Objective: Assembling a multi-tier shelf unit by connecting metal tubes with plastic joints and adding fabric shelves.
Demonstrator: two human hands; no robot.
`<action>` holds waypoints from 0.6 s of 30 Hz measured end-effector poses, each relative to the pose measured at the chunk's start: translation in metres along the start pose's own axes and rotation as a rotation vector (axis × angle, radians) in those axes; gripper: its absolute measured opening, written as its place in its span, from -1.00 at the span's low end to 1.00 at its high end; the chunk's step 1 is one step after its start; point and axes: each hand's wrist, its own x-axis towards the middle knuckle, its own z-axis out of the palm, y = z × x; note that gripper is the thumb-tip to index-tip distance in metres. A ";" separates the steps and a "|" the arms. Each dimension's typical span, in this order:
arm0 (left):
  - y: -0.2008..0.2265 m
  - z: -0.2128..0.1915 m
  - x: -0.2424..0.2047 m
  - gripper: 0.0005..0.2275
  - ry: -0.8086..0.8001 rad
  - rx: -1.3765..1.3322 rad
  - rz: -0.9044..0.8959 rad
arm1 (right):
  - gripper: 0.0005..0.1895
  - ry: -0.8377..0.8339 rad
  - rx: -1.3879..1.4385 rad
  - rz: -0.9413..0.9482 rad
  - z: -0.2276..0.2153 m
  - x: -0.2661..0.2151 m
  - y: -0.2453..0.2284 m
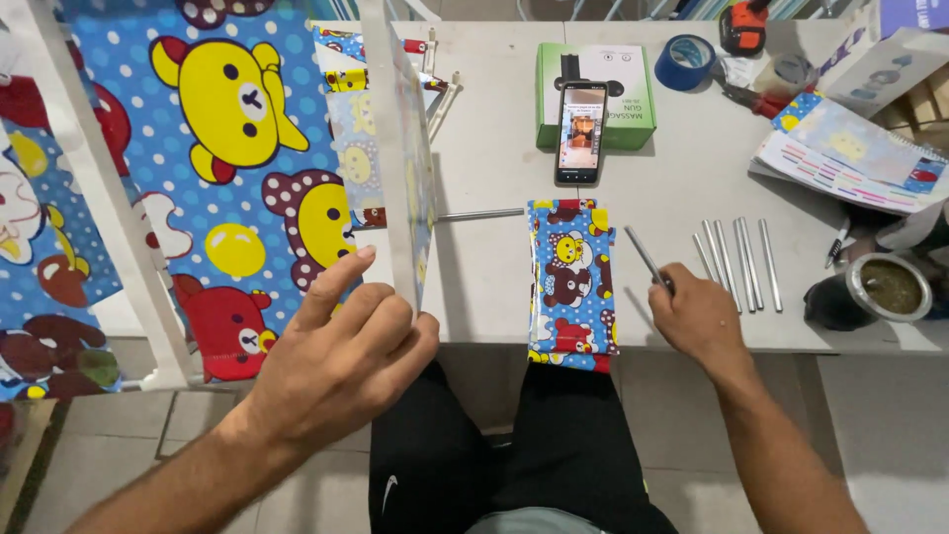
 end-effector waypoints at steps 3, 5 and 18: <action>-0.001 -0.003 -0.001 -0.84 -0.011 0.002 0.005 | -0.57 -0.020 -0.049 0.167 0.049 0.011 0.050; -0.002 -0.005 0.000 -0.84 -0.013 0.011 0.015 | -0.57 -0.001 -0.051 0.218 0.073 0.012 0.077; -0.024 -0.022 -0.001 -0.93 0.099 0.084 0.056 | -0.54 0.186 0.139 -0.256 0.041 0.015 -0.019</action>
